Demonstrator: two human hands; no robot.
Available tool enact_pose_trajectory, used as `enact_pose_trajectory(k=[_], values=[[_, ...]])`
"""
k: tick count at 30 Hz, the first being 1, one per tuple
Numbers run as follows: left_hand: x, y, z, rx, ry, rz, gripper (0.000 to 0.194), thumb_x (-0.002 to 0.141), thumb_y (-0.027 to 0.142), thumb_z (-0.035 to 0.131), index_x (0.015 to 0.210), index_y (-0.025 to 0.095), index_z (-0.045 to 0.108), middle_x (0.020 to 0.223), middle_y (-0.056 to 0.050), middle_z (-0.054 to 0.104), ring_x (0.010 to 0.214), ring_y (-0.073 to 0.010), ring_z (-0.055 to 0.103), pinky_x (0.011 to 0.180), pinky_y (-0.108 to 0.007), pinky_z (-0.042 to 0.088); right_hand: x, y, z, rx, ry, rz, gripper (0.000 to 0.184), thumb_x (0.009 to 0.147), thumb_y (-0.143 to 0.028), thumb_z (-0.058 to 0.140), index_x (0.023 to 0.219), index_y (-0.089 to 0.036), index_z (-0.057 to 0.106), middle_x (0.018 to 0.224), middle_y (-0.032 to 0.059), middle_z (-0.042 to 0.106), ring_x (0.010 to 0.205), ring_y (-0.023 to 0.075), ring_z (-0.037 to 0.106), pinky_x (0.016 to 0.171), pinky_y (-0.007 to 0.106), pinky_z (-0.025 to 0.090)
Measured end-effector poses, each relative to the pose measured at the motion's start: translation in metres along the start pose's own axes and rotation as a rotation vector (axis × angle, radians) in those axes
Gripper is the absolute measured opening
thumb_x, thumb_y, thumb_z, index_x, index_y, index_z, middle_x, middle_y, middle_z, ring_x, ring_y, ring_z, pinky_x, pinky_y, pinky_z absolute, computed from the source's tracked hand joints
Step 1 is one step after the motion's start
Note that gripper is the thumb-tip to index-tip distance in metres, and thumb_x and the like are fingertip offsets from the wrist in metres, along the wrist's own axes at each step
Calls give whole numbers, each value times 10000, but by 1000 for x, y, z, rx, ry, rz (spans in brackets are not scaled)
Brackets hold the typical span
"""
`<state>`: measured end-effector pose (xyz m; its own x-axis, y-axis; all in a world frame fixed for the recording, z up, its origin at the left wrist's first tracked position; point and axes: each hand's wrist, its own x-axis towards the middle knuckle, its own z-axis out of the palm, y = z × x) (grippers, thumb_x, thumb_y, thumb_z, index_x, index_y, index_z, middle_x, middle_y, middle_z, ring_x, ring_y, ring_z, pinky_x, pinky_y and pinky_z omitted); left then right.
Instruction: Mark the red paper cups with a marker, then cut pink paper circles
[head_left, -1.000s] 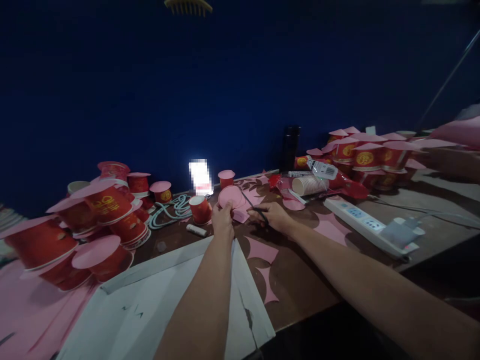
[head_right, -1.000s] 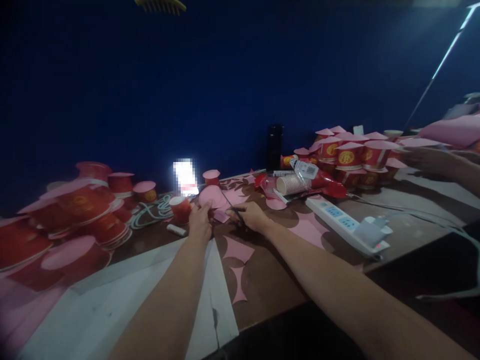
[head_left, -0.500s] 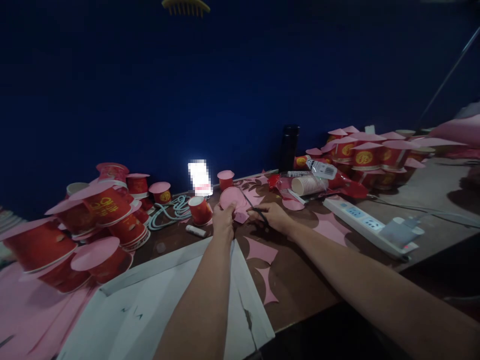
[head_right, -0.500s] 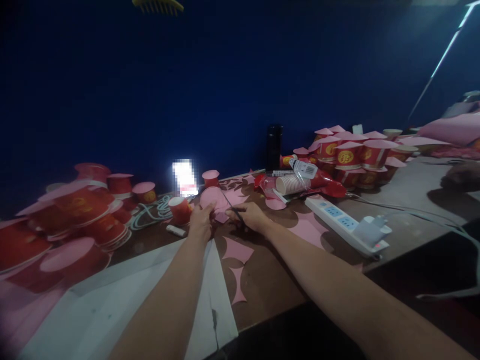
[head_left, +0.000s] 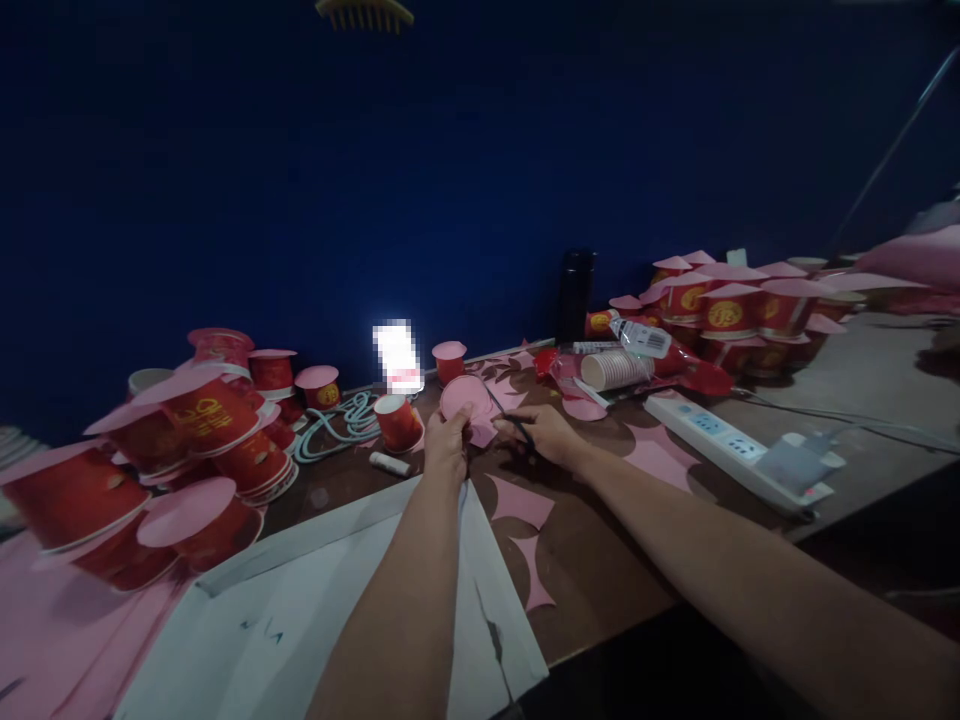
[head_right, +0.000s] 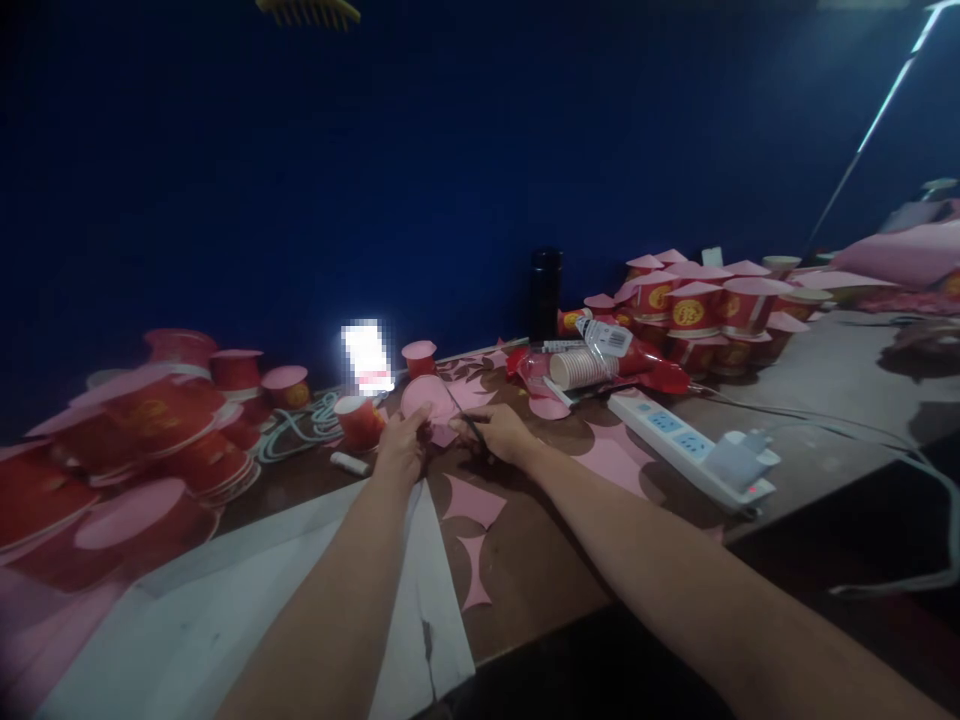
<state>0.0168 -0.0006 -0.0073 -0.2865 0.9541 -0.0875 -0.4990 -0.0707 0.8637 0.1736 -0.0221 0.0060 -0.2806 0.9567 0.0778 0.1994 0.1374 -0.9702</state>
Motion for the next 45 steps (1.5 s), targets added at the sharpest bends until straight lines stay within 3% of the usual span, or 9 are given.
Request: enact_pose_trajectory(k=[18, 31, 39, 45], values=[[-3, 4, 2, 5, 35, -24, 500, 489, 312, 795, 888, 140, 549, 638, 27, 576, 456, -77, 516, 447, -210, 406, 0, -1, 1, -1, 17, 16, 411, 675, -520, 658, 831, -141, 686, 545, -27, 515, 442, 75, 453, 321, 160, 316], [-4, 7, 2, -2, 118, 10, 405, 511, 254, 766, 834, 136, 553, 604, 45, 544, 428, -55, 474, 430, -196, 380, -1, -2, 1, -30, 6, -4, 424, 691, -490, 658, 934, -144, 701, 541, -31, 529, 443, 71, 449, 372, 168, 333], [-3, 5, 3, -57, 96, -9, 459, 478, 260, 798, 845, 148, 548, 654, 45, 552, 464, -42, 487, 467, -181, 400, -2, -6, 2, -1, -5, 18, 453, 678, -502, 673, 938, -132, 698, 537, -32, 522, 439, 71, 449, 370, 172, 334], [1, 1, 0, 102, 105, 54, 464, 508, 316, 787, 868, 142, 553, 633, 32, 553, 467, -68, 499, 473, -212, 424, -3, -5, 2, 8, -35, 47, 500, 677, -513, 671, 1020, -149, 679, 555, -19, 550, 470, 88, 478, 348, 162, 347]])
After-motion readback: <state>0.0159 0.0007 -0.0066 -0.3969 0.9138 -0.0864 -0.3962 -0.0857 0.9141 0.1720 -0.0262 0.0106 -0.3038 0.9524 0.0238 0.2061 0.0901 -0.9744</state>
